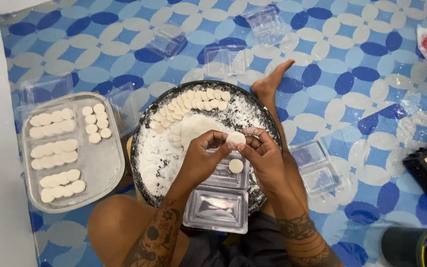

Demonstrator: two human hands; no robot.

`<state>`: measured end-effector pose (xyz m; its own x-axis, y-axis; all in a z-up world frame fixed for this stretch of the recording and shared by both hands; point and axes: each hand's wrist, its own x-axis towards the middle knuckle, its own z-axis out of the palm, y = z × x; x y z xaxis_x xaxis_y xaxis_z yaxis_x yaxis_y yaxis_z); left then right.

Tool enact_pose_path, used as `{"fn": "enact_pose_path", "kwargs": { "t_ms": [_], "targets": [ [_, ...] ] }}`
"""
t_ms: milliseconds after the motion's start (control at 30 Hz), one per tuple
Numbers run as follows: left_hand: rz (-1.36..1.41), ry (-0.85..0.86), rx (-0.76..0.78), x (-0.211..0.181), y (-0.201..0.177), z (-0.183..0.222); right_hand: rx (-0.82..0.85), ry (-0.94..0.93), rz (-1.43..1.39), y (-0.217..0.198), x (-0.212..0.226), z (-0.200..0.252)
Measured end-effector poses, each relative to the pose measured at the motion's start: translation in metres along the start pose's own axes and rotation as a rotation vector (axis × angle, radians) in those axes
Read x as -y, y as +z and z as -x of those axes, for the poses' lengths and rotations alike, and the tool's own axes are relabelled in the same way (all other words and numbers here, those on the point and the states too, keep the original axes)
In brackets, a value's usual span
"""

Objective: A person sitting on the floor packages small dough pieces into plastic containers from a large central bowl.

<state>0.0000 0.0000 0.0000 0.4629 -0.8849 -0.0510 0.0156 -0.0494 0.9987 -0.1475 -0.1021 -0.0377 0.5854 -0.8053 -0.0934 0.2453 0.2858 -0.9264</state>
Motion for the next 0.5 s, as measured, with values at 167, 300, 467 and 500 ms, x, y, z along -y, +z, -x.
{"fn": "enact_pose_path", "kwargs": {
  "t_ms": [167,300,467,500],
  "targets": [
    [0.095,-0.022,-0.011,-0.002,-0.002,0.003,0.038,0.014,-0.010,0.002,0.002,0.004],
    [0.217,-0.037,0.009,-0.006,-0.002,0.005,0.056,0.055,-0.060,0.007,0.006,0.008],
    [0.231,-0.001,0.001,-0.007,-0.003,0.009,0.078,0.020,-0.019,0.011,0.008,0.011],
    [0.234,0.014,-0.006,-0.007,-0.003,0.010,0.085,0.003,0.013,0.012,0.009,0.012]
  ]
}}
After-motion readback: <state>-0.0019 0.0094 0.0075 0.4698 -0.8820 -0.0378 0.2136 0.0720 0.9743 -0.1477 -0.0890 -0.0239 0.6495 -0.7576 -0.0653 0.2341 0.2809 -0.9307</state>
